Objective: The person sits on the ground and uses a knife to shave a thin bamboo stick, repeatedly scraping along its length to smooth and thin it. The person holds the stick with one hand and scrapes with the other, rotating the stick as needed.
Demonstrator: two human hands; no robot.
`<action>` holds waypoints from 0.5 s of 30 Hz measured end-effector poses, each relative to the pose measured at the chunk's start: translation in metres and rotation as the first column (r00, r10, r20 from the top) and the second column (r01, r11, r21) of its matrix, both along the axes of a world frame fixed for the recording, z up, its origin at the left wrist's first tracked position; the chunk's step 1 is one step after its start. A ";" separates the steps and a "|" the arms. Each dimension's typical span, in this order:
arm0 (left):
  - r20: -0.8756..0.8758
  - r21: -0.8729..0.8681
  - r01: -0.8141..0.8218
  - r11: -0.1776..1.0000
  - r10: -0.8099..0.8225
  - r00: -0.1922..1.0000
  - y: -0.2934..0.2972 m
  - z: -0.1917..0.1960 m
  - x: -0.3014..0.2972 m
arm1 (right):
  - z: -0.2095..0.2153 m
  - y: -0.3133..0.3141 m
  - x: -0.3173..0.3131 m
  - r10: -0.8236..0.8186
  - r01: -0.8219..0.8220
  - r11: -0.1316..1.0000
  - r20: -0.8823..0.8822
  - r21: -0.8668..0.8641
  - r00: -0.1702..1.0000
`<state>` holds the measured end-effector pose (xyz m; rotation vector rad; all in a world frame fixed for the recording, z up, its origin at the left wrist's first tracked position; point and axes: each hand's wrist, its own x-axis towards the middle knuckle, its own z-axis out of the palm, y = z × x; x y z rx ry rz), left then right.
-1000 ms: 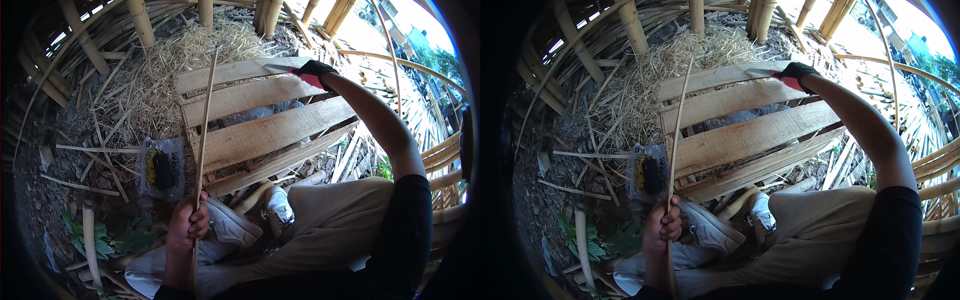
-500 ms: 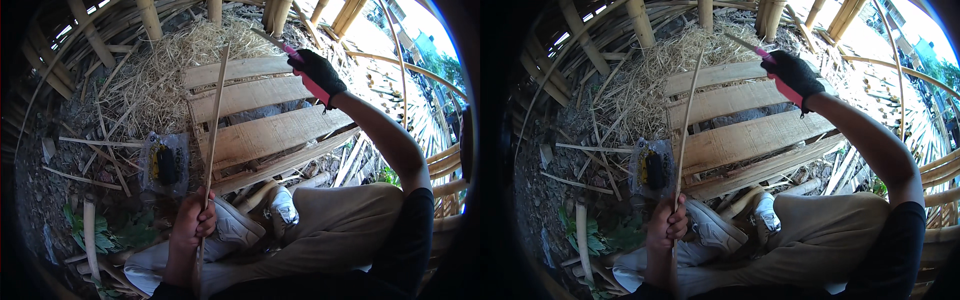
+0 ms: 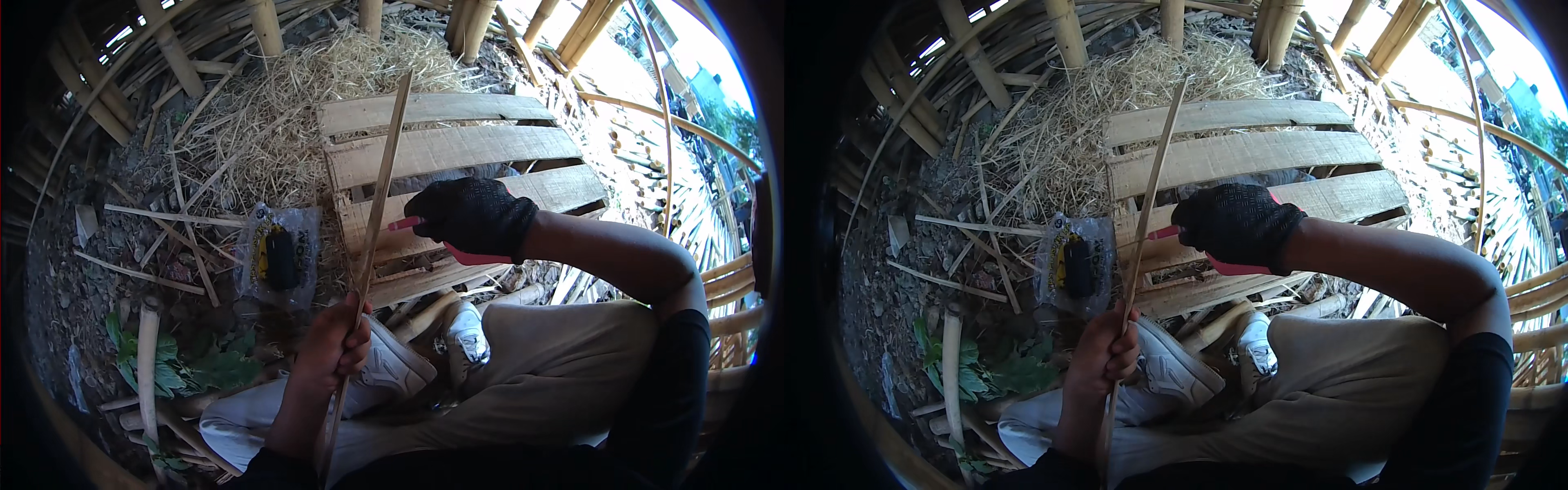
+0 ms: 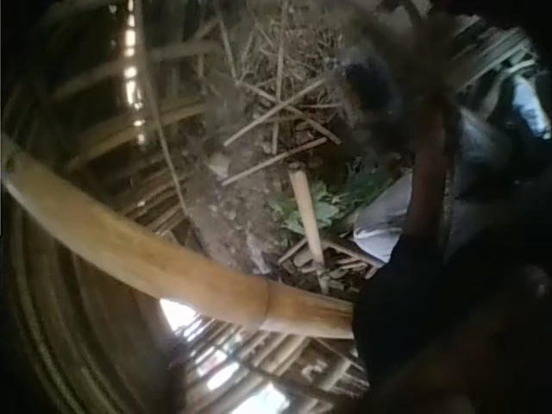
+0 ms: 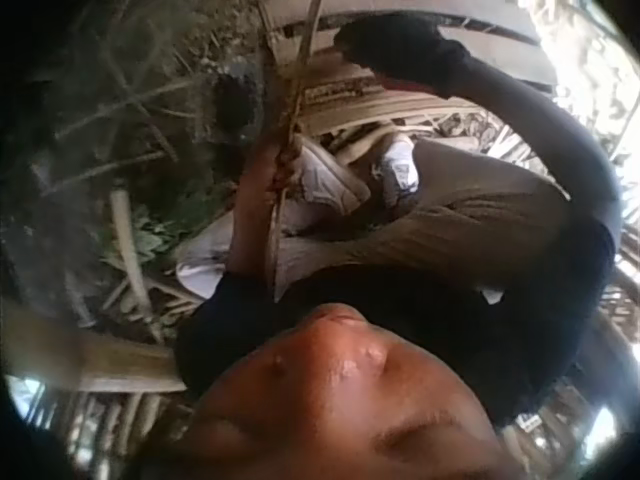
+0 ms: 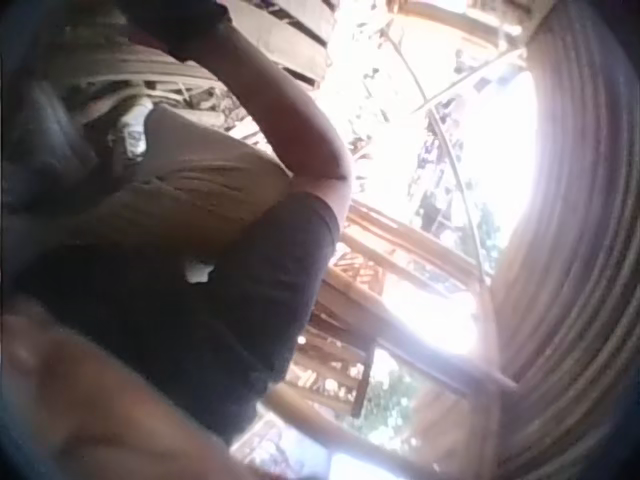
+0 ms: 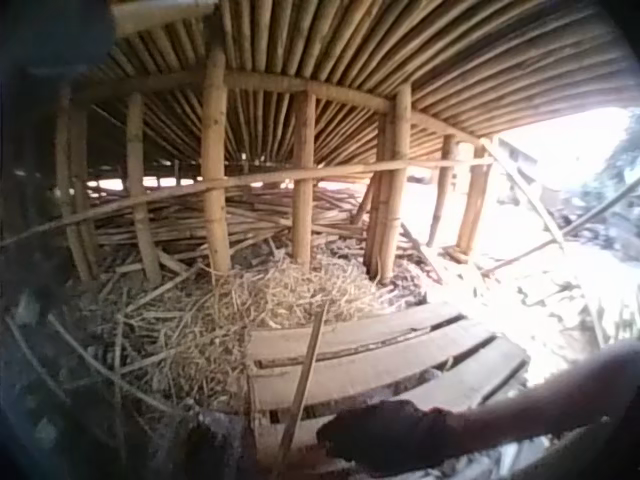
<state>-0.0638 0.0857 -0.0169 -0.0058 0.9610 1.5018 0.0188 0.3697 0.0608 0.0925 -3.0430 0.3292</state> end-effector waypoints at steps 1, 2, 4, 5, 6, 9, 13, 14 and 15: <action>-0.007 -0.002 0.006 1.000 -0.006 1.000 0.002 0.001 0.000 | -0.011 0.004 0.003 0.041 -0.047 0.998 -0.111 -0.050 0.993; -0.012 -0.002 0.003 1.000 -0.003 1.000 0.001 0.000 0.001 | -0.009 -0.001 0.002 0.035 -0.038 0.998 -0.048 -0.049 0.998; -0.023 0.002 -0.001 1.000 0.001 1.000 0.001 -0.002 0.001 | 0.000 -0.011 0.001 0.020 -0.016 0.999 0.077 -0.040 0.997; -0.031 0.001 0.004 1.000 -0.004 1.000 0.003 -0.002 0.001 | 0.011 -0.017 0.001 -0.008 0.010 1.000 0.103 -0.020 0.995; -0.039 -0.008 -0.001 1.000 0.000 0.999 0.001 -0.003 0.001 | 0.022 -0.028 -0.003 -0.025 0.027 1.000 0.130 -0.008 0.991; -0.032 -0.043 -0.006 0.999 0.005 0.999 0.001 -0.001 0.001 | 0.046 -0.044 -0.018 -0.103 0.084 0.994 0.311 0.075 0.945; -0.021 -0.044 -0.001 0.999 0.000 1.000 0.002 0.003 0.001 | 0.028 -0.037 -0.024 -0.093 0.081 0.995 0.277 0.055 0.956; -0.012 -0.038 0.002 0.999 -0.002 1.000 0.003 0.003 0.001 | 0.021 -0.034 -0.022 -0.065 0.065 0.998 0.219 0.005 0.974; -0.003 -0.032 0.005 0.999 -0.005 1.000 0.004 0.003 0.000 | 0.015 -0.032 -0.019 -0.038 0.046 0.998 0.159 -0.043 0.987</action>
